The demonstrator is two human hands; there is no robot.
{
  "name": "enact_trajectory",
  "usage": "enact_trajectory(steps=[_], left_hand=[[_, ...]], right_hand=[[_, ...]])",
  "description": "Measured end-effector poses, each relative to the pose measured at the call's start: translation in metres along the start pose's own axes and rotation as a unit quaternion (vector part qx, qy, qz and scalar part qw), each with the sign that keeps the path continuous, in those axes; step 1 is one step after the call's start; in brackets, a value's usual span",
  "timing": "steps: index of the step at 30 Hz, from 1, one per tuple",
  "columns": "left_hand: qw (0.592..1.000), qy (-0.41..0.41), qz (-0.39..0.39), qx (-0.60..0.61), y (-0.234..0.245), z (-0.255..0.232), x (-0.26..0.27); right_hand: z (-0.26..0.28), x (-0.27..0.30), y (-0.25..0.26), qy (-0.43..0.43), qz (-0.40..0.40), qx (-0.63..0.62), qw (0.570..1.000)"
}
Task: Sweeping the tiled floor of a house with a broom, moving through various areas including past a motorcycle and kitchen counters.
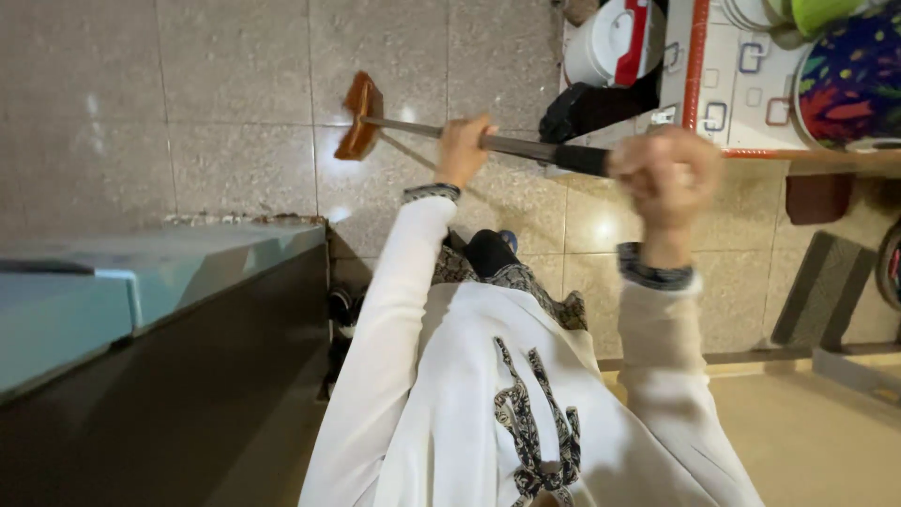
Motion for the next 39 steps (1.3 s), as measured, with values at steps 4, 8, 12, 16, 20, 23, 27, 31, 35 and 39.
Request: enact_trajectory(steps=[4, 8, 12, 16, 20, 23, 27, 31, 35, 39], left_hand=[[0.982, -0.058, 0.062, 0.167, -0.029, -0.080, -0.005], [0.974, -0.170, 0.111, 0.101, -0.056, -0.142, -0.014], [0.954, -0.205, 0.135, 0.171, -0.065, -0.133, -0.038], [0.965, 0.039, 0.214, 0.150, -0.047, -0.116, -0.058], [0.991, -0.061, 0.088, 0.079, -0.076, -0.037, -0.094], [0.995, -0.064, 0.069, -0.017, -0.082, -0.006, -0.117], [0.998, -0.019, 0.056, -0.012, -0.098, -0.066, -0.143], [0.992, 0.007, 0.010, 0.124, -0.123, -0.164, -0.168], [0.982, 0.012, 0.066, 0.176, -0.149, -0.223, -0.190], [0.981, -0.003, 0.035, 0.189, -0.183, -0.198, -0.210]], right_hand=[[0.063, -0.013, 0.045, 0.091, -0.017, 0.022, 0.995], [0.102, -0.045, 0.030, 0.155, 0.088, 0.008, 0.984], [0.037, -0.052, -0.001, 0.097, 0.113, 0.158, 0.976], [0.004, -0.074, 0.007, 0.023, 0.126, 0.010, 0.992], [-0.064, -0.063, 0.059, 0.075, 0.059, -0.123, 0.988], [-0.060, -0.064, 0.060, 0.026, 0.038, -0.126, 0.991], [-0.085, -0.063, 0.156, 0.061, 0.015, -0.102, 0.993], [-0.036, -0.116, 0.225, 0.135, 0.052, -0.130, 0.981], [0.000, -0.162, 0.213, 0.213, 0.125, -0.069, 0.966], [-0.035, -0.167, 0.171, 0.193, 0.059, 0.008, 0.979]])
Point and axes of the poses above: each hand's wrist, its own x-axis away from the middle knuckle, its own y-axis out of the back of the hand, z = x × y, the point moved 1 cm from there along -x, towards the middle knuckle, and after that the axes turned 6 degrees about y, right-handed, at the moved point
